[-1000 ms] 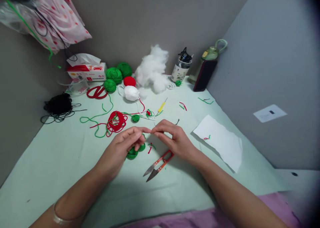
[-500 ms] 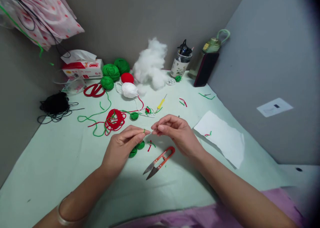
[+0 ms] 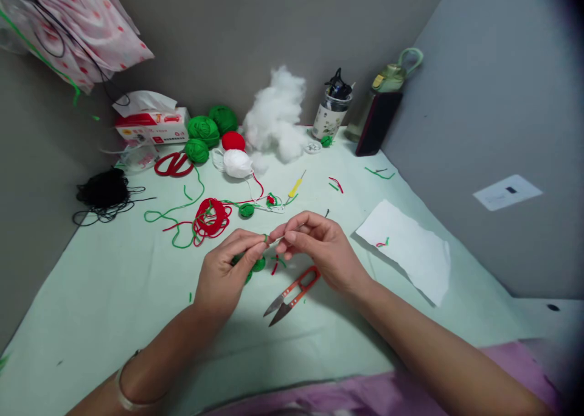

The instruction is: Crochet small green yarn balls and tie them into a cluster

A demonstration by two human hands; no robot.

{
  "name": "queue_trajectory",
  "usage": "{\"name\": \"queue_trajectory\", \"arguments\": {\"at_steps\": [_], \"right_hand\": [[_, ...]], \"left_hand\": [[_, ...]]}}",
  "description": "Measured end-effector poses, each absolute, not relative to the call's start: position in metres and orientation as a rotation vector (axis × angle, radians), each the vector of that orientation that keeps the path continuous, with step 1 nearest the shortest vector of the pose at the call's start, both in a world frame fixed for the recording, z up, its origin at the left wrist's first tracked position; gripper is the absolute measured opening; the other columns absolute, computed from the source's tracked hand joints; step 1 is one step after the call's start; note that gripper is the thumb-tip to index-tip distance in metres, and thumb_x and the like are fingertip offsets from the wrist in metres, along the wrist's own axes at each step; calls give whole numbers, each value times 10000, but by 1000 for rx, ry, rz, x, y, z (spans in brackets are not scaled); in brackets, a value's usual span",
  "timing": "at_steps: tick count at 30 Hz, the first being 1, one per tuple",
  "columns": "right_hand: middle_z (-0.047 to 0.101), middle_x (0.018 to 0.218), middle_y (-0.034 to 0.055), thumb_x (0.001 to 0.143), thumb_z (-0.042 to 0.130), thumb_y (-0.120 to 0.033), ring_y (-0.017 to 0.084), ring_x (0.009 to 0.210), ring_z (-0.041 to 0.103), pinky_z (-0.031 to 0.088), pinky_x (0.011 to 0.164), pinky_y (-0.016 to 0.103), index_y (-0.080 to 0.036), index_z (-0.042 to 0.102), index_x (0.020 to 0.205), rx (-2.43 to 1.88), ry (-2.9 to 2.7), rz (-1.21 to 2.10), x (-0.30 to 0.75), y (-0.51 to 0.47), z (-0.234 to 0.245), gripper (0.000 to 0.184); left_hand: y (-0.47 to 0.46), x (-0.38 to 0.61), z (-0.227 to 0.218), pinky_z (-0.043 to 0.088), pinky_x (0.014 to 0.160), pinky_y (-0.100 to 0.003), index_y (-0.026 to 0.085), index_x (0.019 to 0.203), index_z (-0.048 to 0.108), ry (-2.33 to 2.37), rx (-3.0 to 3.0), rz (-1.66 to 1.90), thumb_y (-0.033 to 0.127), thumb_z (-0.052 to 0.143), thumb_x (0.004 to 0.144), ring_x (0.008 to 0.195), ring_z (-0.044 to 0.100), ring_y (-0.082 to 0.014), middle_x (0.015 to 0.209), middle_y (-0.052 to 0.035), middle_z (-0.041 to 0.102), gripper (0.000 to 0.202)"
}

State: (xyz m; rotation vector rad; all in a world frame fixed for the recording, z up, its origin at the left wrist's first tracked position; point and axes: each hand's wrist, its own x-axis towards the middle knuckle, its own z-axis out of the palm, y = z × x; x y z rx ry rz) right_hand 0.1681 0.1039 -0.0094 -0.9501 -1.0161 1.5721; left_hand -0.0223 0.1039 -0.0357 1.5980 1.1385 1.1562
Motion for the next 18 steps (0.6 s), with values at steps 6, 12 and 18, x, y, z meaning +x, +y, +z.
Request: {"name": "queue_trajectory", "arguments": {"at_steps": [6,12,18], "right_hand": [[641,644,-43,816,805,-360,47,488,501,429,502,195,-168,727,843,-1028,-1130,1611,169,101,-5,209],[606,574,-52,794,807,-457,54,470,478,368,458,185,-171,714,842,-1082,-1174,1691,160,95,-2,304],[609,573,-51,782,801,-513,59,469,505,405,463,188,-168,699,820,-1104,-1164,1700,158,94,-2,361]], "left_hand": [[103,-22,-36,560,649,-225,231,981,818,1141,1762,1297,157,667,906,745,682,-127,855,-26,736,184],[103,-24,-33,564,643,-213,223,1003,809,1081,2030,1390,81,637,904,736,690,-124,872,-33,767,244],[105,-28,-37,561,659,-216,203,1014,791,1051,2191,1427,62,634,910,757,698,-125,891,-44,745,235]]}}
